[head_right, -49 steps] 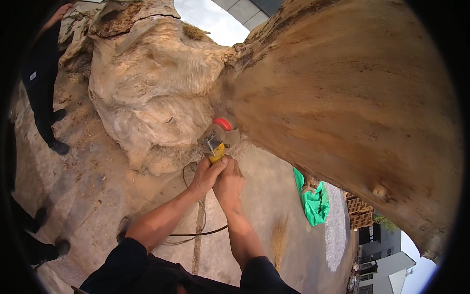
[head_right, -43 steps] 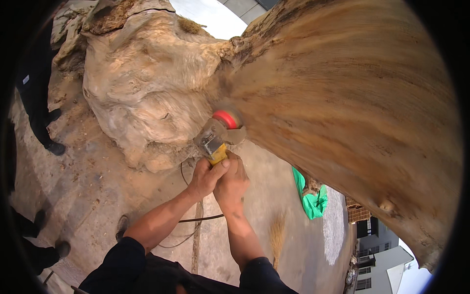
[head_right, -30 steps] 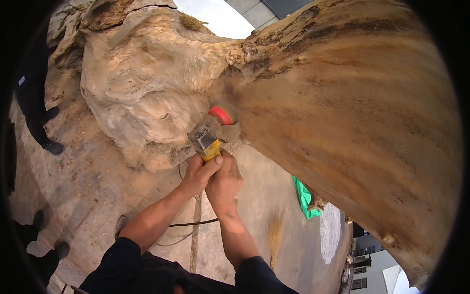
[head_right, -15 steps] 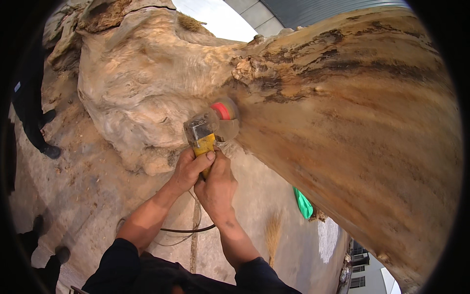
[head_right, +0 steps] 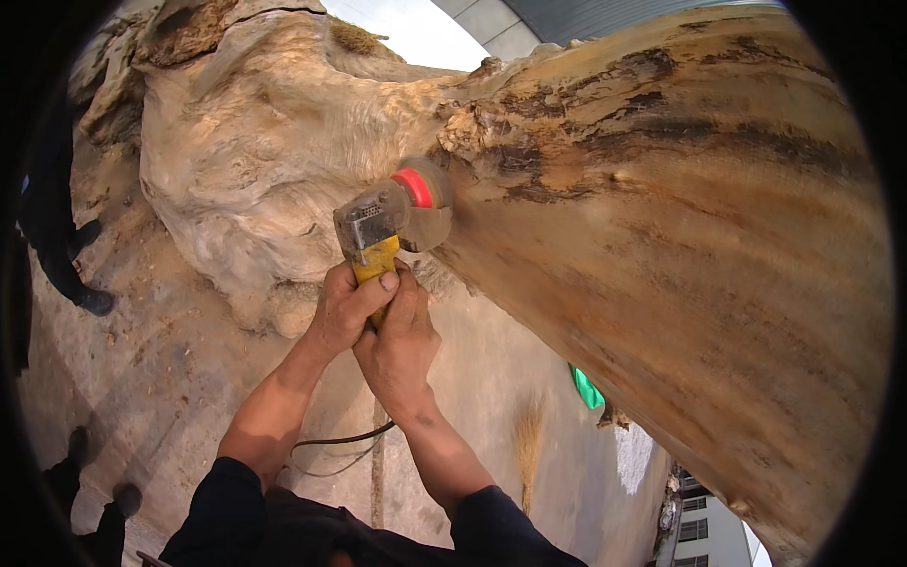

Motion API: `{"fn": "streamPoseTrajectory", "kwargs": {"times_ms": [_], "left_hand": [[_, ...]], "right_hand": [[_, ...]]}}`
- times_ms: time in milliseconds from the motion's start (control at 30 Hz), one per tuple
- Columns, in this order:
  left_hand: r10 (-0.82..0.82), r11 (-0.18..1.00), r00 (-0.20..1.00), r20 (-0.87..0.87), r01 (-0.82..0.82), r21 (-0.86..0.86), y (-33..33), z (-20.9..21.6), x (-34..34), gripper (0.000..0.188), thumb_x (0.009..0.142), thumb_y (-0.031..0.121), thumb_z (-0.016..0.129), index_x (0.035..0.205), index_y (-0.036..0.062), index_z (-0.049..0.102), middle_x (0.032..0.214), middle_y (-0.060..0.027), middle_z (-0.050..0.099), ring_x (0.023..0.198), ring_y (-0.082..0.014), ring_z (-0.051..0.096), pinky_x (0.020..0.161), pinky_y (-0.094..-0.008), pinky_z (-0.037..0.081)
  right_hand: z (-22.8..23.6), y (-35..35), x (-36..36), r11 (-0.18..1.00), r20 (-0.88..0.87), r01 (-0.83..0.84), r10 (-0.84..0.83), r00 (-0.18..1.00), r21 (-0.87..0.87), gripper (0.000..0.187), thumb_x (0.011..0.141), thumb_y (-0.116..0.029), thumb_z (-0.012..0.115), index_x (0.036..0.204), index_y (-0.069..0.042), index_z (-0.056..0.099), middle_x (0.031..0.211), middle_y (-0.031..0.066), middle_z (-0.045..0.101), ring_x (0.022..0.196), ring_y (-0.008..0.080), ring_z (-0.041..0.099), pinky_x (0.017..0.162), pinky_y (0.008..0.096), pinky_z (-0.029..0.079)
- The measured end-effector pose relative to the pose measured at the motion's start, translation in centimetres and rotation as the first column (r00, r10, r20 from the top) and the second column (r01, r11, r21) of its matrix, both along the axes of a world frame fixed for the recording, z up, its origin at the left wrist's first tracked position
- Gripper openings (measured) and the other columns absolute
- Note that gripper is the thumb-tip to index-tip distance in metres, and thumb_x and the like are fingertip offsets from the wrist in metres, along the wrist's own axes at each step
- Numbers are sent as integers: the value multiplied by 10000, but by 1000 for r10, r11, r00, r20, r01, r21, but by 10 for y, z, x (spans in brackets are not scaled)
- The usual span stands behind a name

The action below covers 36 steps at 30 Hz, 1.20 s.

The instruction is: The person uses a handheld angle grinder with a wire brush to grind and smooth the surface of a large log. They move the tool along the wood's contours, removing rough material and creating a smoother finish.

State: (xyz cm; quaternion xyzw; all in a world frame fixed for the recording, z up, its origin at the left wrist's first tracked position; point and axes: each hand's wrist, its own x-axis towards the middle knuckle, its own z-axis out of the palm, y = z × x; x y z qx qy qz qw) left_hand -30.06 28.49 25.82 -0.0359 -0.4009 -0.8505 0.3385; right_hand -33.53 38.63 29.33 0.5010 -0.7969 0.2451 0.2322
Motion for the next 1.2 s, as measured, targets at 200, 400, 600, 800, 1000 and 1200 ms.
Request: {"fn": "streamPoseTrajectory", "kwargs": {"times_ms": [200,400,600,800,1000,1200], "left_hand": [[-96,993,987,126,87,73,-13,-30,-30,283,1008,285,641,1053,9,685,932,5,659,860,-76,582,759,-276,496],[-31,1000,995,92,31,2,-9,-31,-26,294,1008,287,640,1071,5,697,951,-7,678,863,-75,593,745,-273,498],[-4,1000,999,45,5,-4,-14,-17,-20,302,977,302,681,1026,4,685,899,-8,666,836,-74,581,720,-276,491],[79,996,997,-3,-79,-51,-21,8,-4,311,962,312,706,1004,5,673,865,-7,656,811,-72,575,705,-283,497],[-2,998,1000,19,4,-70,-34,6,-2,278,1003,272,645,1040,1,693,913,-4,671,834,-82,595,731,-282,507],[4,996,992,125,7,-86,-22,-22,-17,279,995,280,652,1038,8,693,927,-3,668,845,-78,590,734,-276,497]], "right_hand": [[-28,-15,-27,986,42,142,-146,988,84,615,811,-44,743,1376,27,512,1123,221,659,922,437,698,692,480,579],[-21,-12,-17,995,8,97,-98,995,27,611,797,-35,756,1359,35,526,1115,219,663,914,432,700,685,485,581],[-8,-16,-17,1000,-9,0,0,1000,7,638,791,-14,752,1382,32,516,1132,217,657,921,411,703,701,451,591],[5,-20,-5,999,5,-27,28,1000,-43,638,790,7,742,1389,23,522,1130,218,654,964,394,696,712,454,584],[9,-34,5,995,47,1,3,999,-98,443,861,-25,728,1275,5,572,1005,229,684,899,433,700,730,459,565],[-17,-18,-11,996,83,89,-90,992,24,622,817,-43,753,1393,24,524,1116,222,656,944,421,697,721,456,587]]}}
